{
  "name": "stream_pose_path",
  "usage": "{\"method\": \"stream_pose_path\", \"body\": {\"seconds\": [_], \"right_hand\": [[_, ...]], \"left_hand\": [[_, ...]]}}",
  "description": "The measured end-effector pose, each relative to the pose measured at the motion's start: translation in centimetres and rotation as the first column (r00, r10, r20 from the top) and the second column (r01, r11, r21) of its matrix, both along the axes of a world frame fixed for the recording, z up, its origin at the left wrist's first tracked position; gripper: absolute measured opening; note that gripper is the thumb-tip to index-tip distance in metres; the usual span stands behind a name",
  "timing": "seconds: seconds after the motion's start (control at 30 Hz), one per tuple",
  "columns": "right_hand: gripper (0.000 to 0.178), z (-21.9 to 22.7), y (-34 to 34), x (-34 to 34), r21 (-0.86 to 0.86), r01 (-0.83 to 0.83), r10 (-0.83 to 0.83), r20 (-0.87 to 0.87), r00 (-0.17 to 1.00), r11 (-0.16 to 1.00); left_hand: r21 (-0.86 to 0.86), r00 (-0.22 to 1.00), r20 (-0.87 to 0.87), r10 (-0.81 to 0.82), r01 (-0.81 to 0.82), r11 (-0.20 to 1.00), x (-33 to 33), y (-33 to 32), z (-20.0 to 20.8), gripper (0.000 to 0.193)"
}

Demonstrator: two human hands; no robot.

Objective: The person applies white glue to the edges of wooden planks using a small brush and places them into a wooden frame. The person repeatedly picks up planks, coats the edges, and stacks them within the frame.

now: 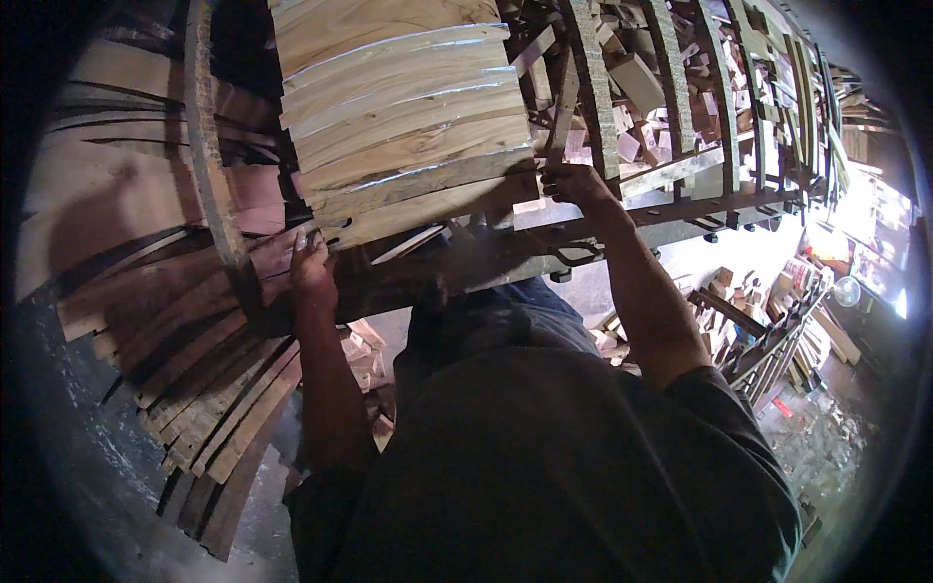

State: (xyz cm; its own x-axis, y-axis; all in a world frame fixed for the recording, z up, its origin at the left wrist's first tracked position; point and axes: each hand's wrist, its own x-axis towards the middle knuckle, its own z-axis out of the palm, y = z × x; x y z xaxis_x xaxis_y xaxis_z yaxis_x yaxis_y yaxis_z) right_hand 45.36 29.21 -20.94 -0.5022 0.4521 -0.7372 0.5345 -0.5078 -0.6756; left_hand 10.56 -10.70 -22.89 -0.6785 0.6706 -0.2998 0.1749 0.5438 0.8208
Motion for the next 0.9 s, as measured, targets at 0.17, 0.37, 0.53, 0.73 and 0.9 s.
{"method": "stream_pose_path", "body": {"seconds": [0.17, 0.37, 0.53, 0.73, 0.9], "right_hand": [[0.039, -1.2, -0.1, -0.4, -0.124, -0.066, 0.044, -0.168, 0.985, 0.99], [0.036, -1.2, -1.0, -1.6, 0.017, -0.06, 0.06, 0.009, 0.998, 0.998], [0.034, 4.0, -2.7, -3.8, 0.167, -0.077, 0.113, -0.222, 0.968, 0.983], [0.036, -0.8, -1.8, -2.5, 0.137, -0.1, 0.073, 0.19, 0.979, 0.985], [0.024, 3.0, -4.1, -4.1, 0.447, -0.481, 0.239, 0.495, 0.835, 0.754]], "left_hand": [[0.08, 0.937, 0.29, 0.194, -0.226, 0.971, 0.3, 0.5, 0.5, 0.047], [0.058, 0.854, 0.445, 0.271, -0.33, 0.942, 1.0, 2.5, 4.0, 0.047], [-0.318, 0.95, -0.172, -0.26, 0.196, 0.928, 0.0, 0.7, 4.1, 0.04], [-0.291, 0.948, -0.243, -0.207, 0.132, 0.948, 0.6, 3.3, 5.0, 0.026], [-0.126, 0.996, 0.043, 0.079, -0.073, 0.989, 0.6, 4.0, 9.6, 0.029]]}}
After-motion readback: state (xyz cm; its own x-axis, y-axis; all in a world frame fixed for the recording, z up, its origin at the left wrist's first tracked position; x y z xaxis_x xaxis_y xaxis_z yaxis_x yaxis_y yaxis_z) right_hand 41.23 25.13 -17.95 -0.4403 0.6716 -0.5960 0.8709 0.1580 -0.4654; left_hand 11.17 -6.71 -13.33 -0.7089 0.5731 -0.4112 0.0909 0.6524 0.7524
